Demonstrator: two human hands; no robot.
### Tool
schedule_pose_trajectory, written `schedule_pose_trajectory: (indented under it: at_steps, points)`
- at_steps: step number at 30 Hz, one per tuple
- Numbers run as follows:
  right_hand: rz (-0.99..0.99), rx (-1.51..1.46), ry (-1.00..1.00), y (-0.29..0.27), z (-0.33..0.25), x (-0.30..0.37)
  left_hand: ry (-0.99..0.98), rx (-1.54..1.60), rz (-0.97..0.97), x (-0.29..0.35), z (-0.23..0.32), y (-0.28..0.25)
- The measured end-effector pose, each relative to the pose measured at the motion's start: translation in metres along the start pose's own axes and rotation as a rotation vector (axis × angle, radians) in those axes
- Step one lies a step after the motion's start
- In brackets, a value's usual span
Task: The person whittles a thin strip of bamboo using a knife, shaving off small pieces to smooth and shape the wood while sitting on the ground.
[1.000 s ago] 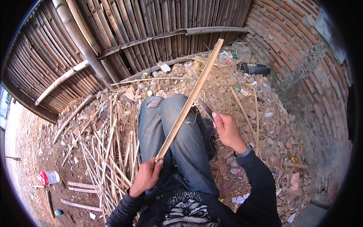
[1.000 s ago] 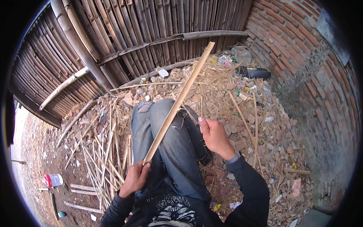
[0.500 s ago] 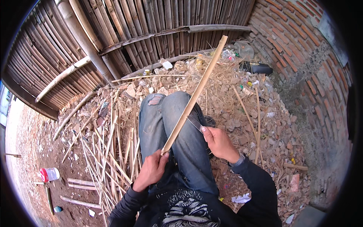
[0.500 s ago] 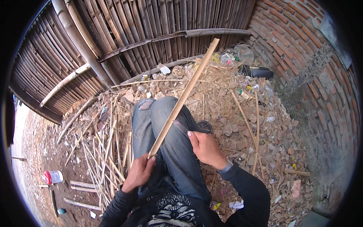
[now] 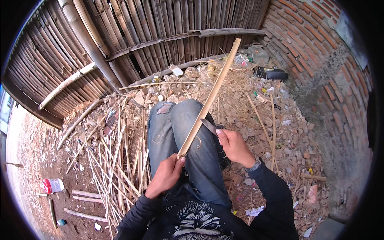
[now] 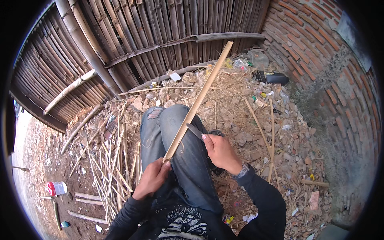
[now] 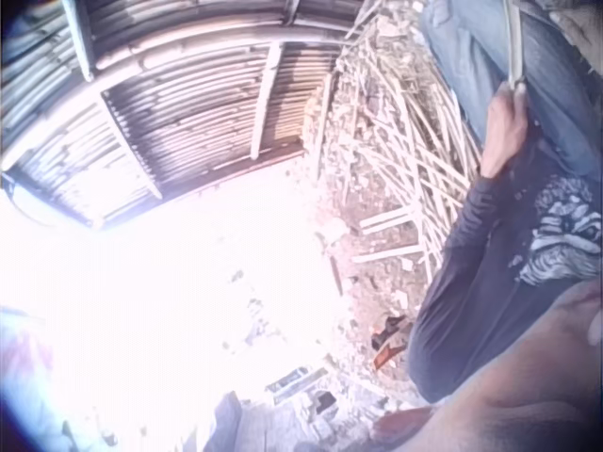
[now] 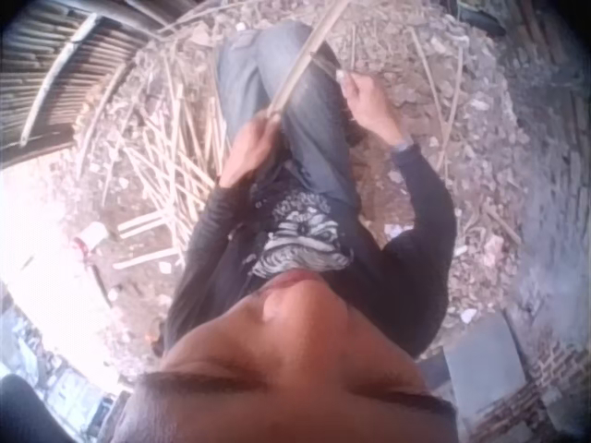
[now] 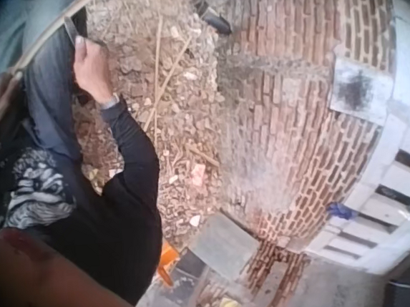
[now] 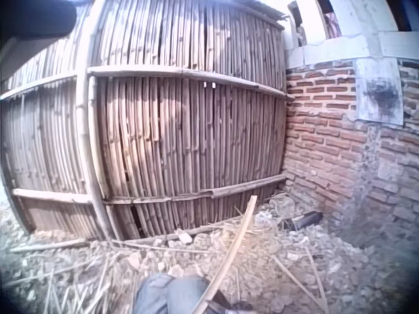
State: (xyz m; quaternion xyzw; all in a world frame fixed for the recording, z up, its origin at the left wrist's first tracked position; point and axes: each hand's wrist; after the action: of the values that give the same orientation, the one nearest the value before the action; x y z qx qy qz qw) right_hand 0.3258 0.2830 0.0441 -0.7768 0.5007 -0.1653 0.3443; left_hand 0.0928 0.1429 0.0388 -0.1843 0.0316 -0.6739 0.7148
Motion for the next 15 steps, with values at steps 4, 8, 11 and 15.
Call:
schedule_pose_trajectory:
  at_steps: [4,8,11,15]
  points:
    - [-0.195,-0.064,-0.031,0.012,-0.021,0.032,-0.102,0.106,-0.055,-0.006,-0.004,0.003]
    - [-0.325,-0.167,-0.014,0.017,-0.013,0.052,-0.216,0.309,-0.117,-0.004,-0.013,0.005]
    - [-0.471,-0.384,0.122,0.017,-0.002,0.052,-0.270,0.501,-0.193,-0.005,-0.020,0.004]
    - [-0.846,-0.792,0.491,0.002,0.006,0.038,-0.285,0.695,-0.265,-0.006,-0.028,0.003]
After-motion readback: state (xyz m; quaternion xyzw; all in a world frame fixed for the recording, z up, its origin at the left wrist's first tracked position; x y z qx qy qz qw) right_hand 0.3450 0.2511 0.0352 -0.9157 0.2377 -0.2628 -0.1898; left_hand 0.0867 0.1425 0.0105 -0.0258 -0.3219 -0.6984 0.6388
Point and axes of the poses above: each hand's wrist, its own x-axis away from the middle knuckle, its own y-axis out of the palm, z = x × y, and after that the axes turned 8 degrees about x, right-handed
